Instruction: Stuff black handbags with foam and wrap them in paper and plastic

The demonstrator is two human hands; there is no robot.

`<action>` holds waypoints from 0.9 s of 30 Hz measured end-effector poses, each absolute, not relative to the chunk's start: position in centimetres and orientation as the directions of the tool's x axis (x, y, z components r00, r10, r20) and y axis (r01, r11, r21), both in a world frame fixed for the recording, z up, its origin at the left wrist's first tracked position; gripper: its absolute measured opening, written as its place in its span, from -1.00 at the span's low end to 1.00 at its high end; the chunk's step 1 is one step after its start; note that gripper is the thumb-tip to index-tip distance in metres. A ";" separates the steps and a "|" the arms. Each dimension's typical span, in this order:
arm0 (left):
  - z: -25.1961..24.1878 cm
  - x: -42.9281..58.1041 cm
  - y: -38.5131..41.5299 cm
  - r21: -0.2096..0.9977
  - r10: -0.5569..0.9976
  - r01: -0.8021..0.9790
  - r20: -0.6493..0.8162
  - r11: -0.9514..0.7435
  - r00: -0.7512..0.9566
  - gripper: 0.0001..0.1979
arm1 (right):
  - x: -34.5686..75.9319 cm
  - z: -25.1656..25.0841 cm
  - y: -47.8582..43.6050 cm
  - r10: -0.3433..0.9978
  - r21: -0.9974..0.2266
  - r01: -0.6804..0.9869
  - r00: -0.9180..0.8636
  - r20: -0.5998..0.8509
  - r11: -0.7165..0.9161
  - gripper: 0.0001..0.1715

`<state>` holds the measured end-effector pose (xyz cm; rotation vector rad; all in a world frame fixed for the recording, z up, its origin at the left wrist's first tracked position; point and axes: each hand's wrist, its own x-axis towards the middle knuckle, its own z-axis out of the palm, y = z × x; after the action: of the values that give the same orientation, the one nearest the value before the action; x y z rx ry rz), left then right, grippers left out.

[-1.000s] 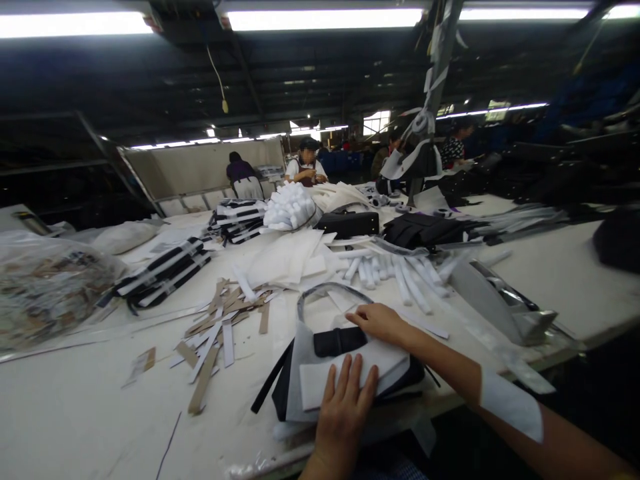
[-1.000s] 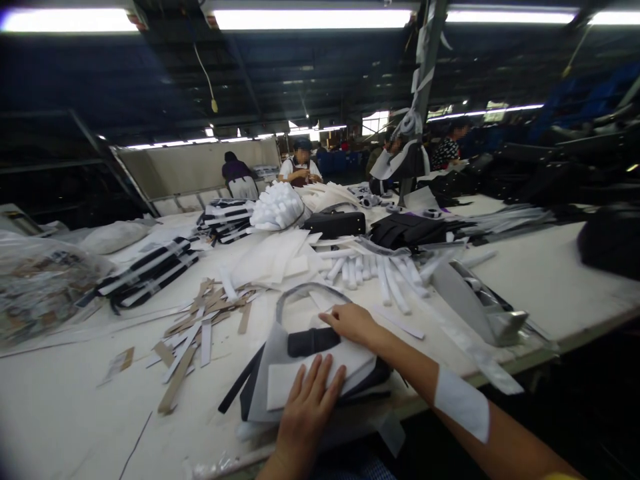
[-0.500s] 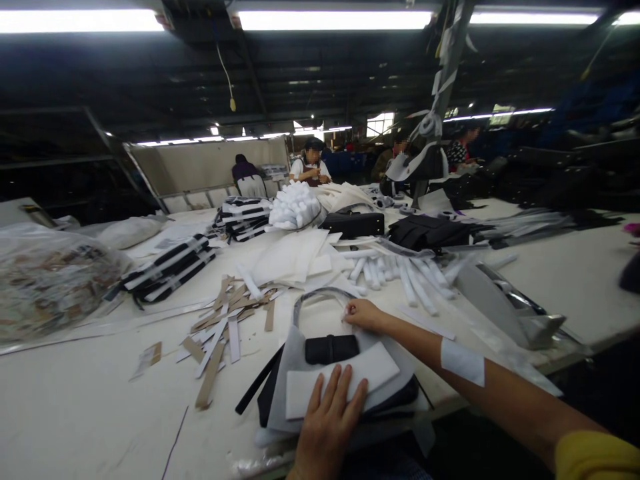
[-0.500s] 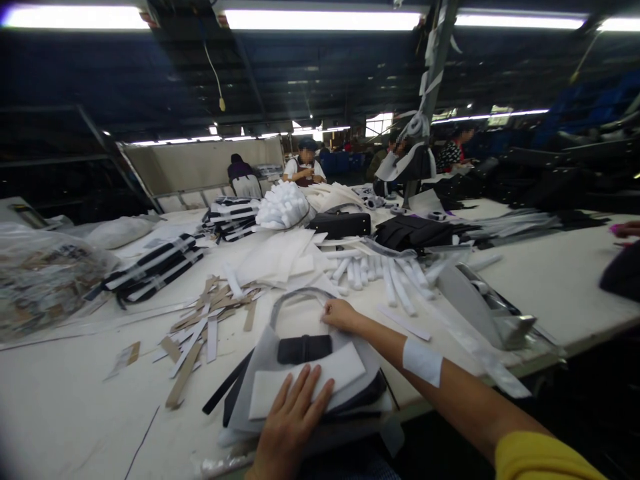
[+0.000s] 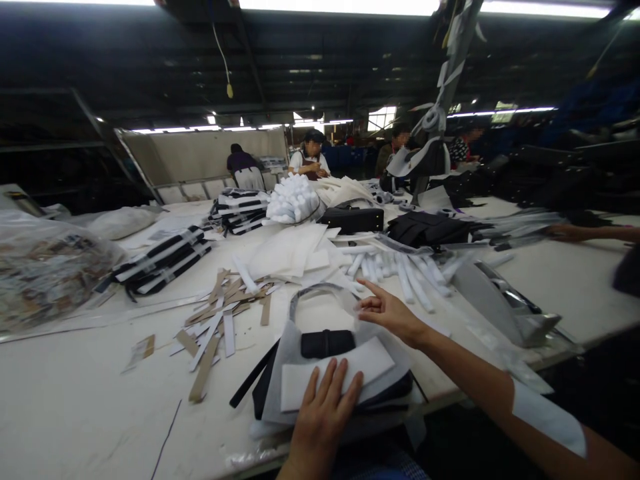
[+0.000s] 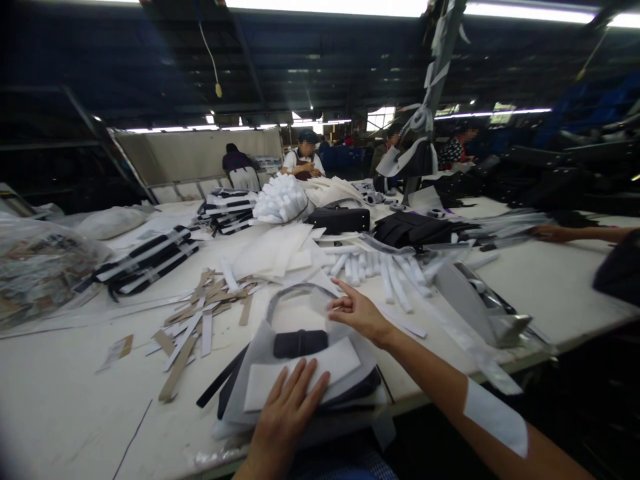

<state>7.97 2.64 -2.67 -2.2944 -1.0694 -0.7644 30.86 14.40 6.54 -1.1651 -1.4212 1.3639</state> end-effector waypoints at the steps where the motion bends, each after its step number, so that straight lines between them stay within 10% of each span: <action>1: -2.6 8.0 2.6 -0.193 0.531 0.796 0.653 -0.573 0.540 -0.57 | 31.1 6.7 13.6 0.971 -0.996 0.091 -0.240 -0.013 0.009 0.14; 7: -2.6 8.2 2.7 -0.150 0.548 0.802 0.657 -0.578 0.518 -0.57 | 32.8 6.1 9.1 0.902 -0.860 0.358 -0.365 0.230 0.364 -0.84; 15: -2.5 8.2 3.1 -0.144 0.625 0.805 0.557 -0.575 0.547 -0.52 | 34.1 2.1 4.8 0.717 -0.523 0.490 -0.474 0.512 0.697 -0.44; 27: -0.3 8.6 3.0 -0.254 0.606 0.691 0.340 -0.677 0.719 -0.50 | 34.5 -1.1 3.3 0.584 -0.319 0.508 -0.536 0.610 0.800 -0.51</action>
<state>8.58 3.01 -0.32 -2.5599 -1.0061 -0.3224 34.45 3.32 -1.08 -0.8020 -2.2481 0.1321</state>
